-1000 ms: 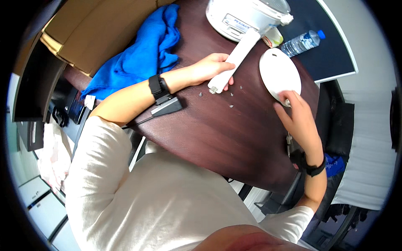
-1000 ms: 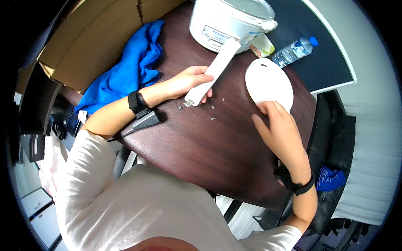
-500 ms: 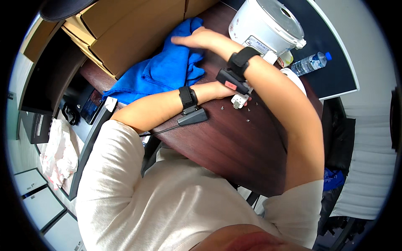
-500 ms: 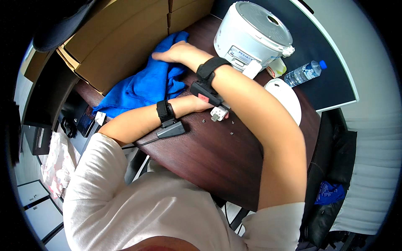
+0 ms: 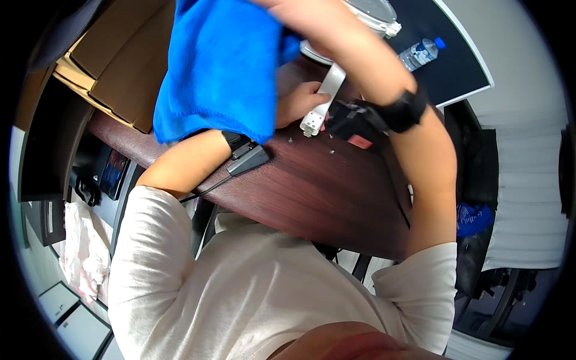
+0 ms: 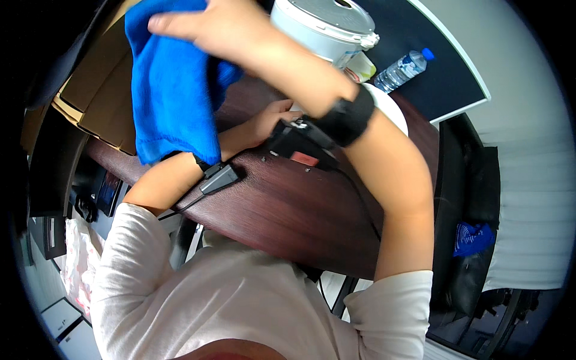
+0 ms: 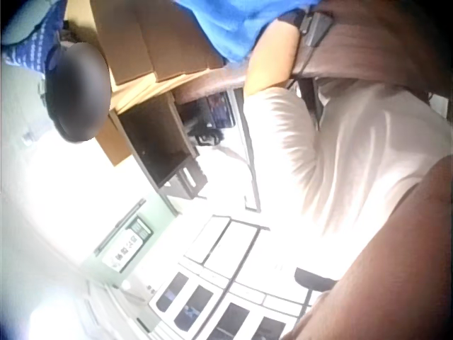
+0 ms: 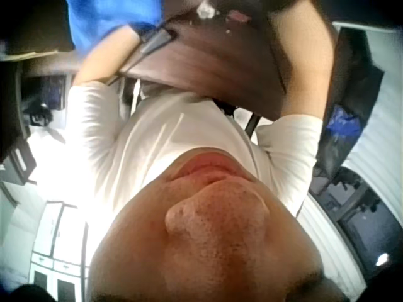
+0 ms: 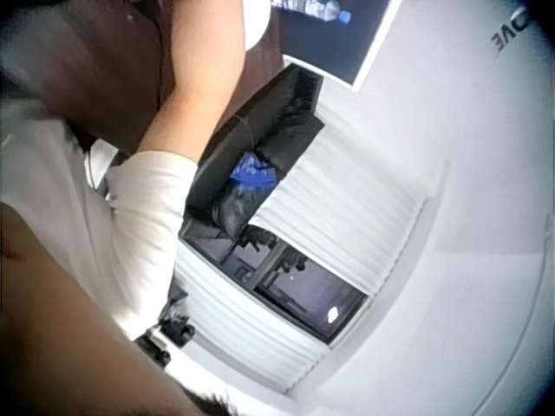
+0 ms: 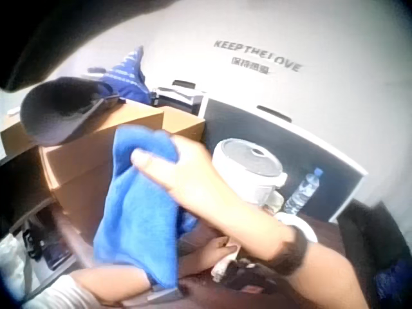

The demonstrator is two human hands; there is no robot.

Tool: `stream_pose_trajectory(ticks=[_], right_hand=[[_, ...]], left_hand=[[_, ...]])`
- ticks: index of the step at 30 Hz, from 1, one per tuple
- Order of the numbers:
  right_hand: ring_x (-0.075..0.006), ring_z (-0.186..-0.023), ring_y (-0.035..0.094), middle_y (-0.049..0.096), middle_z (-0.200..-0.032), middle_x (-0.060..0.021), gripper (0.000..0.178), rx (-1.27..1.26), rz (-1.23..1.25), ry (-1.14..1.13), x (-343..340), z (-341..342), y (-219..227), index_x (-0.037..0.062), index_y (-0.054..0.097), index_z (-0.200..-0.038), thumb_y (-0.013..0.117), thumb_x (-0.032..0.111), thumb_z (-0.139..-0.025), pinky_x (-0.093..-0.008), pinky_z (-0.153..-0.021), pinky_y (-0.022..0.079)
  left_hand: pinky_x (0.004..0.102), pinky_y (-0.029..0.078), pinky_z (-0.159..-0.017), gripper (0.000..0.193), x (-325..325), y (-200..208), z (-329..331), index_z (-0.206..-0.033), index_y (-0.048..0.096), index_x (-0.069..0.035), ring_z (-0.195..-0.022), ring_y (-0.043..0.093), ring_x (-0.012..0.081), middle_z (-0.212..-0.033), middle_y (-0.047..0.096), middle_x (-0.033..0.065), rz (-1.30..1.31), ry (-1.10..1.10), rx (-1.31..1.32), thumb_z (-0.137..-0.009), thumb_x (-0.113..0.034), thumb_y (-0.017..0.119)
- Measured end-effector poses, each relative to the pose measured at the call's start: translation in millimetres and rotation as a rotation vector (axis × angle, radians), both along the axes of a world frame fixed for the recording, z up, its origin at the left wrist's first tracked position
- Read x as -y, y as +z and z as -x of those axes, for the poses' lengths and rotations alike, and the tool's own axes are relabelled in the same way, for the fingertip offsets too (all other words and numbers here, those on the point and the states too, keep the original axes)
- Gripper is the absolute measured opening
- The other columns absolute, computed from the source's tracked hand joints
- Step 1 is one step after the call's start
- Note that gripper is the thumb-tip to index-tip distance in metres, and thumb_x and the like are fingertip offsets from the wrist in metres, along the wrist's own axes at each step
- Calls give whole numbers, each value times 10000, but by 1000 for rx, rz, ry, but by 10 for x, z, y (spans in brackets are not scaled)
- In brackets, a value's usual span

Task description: The person uses a screwdriver to remove screws from a white plastic appliance part, then wipes the part with a blue cloth. The task involves disassembly and cleaning of a small household appliance component.

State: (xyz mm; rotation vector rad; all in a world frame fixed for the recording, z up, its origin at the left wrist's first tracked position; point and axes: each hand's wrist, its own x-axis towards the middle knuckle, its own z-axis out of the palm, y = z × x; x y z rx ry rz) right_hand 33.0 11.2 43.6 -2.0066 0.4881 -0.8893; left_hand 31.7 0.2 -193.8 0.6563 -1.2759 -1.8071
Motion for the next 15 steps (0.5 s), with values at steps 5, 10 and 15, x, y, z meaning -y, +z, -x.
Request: stream_pose_trajectory(ticks=[5, 10, 15], right_hand=[[-230, -999, 627, 637, -1149, -149, 551, 215, 34, -159, -480, 1337, 686, 10, 544, -1277, 614, 418, -915, -352, -899, 509], [-325, -1118, 606, 585, -1289, -192, 621, 488, 257, -1018, -999, 2814, 783, 48, 478, -1364, 484, 512, -951, -449, -946, 524], [-344, -1200, 516, 494, -1331, -227, 619, 509, 18, -517, -1785, 4279, 723, -6, 409, -1365, 478, 367, -875, -487, -1069, 374]], left_hand=[[299, 523, -786, 366, 11, 95, -34, -1279, 492, -2, -882, 640, 177, -1028, 650, 131, -84, -84, -17, -982, -212, 529], [340, 566, -641, 338, 239, -197, 1, -1256, 449, -11, -683, 663, 219, -863, 665, 145, -13, -128, -151, -997, -225, 490], [289, 527, -457, 247, -202, 644, -69, -1141, 427, -25, -593, 656, 205, -800, 660, 143, -178, -136, 24, -1014, -236, 441]])
